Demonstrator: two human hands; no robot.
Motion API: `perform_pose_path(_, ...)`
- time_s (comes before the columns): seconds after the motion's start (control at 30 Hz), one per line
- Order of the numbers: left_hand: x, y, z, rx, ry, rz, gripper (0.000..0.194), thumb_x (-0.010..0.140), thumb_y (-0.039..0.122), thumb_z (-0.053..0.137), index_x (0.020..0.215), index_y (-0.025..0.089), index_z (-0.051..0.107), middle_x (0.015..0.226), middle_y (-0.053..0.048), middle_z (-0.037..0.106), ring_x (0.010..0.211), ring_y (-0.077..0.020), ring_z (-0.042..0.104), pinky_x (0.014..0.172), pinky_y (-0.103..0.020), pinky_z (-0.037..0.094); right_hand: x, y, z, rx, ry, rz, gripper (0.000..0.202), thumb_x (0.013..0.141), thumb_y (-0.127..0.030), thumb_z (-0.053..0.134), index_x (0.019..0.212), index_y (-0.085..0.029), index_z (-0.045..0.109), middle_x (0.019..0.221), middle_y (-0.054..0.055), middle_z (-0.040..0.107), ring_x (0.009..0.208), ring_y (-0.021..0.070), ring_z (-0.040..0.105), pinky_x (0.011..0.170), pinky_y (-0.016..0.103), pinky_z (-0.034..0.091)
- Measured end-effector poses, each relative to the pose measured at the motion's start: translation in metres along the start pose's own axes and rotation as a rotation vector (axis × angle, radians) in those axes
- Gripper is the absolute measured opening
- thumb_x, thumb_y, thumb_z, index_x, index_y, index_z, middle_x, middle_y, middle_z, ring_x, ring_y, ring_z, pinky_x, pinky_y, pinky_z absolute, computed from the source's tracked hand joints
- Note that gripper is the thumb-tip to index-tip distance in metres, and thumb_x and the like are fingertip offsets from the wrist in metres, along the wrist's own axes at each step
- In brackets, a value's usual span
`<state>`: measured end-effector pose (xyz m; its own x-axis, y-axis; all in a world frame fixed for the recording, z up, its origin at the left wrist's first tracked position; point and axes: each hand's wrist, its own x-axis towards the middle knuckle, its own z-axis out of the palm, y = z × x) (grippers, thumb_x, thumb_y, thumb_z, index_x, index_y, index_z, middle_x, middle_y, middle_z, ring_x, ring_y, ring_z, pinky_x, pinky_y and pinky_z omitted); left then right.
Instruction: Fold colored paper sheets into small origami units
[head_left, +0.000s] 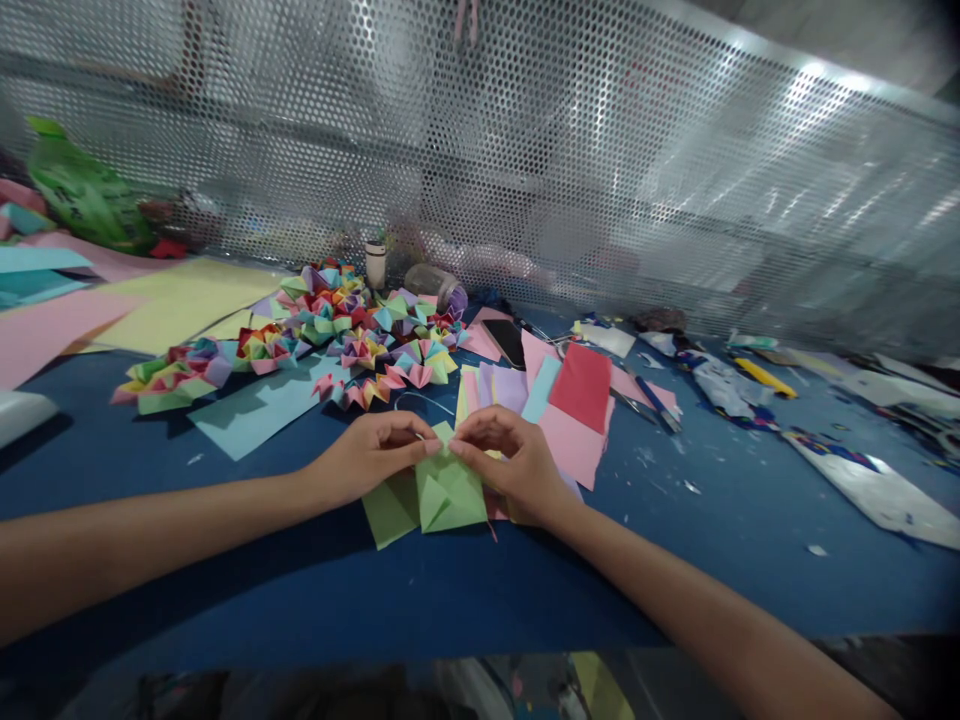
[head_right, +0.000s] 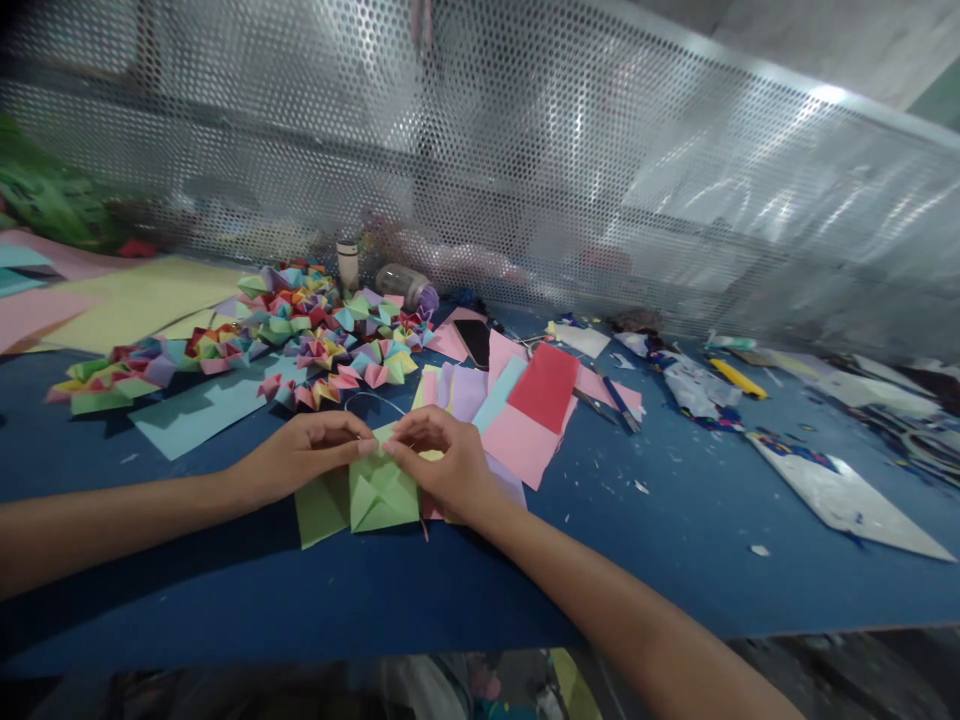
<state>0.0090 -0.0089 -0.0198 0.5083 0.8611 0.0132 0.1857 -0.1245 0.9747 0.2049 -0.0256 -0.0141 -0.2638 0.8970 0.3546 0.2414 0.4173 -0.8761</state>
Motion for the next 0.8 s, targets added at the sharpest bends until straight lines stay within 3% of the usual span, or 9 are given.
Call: perform_pose_path(0.8, -0.002, 0.0025, 0.0011, 0.039, 0.016, 0.015, 0.023, 0.081, 0.037, 0.057, 0.078, 0.015, 0.06, 0.066, 0.002, 0.058, 0.059, -0.0095, 0.053, 0.054, -0.018, 0.038, -0.0006, 0.0002, 0.0025, 0.003, 0.0, 0.006, 0.014, 0.075, -0.026, 0.066, 0.079, -0.019, 0.054, 0.074, 0.001, 0.063, 0.068, 0.0116, 0.063, 0.066, 0.026, 0.054)
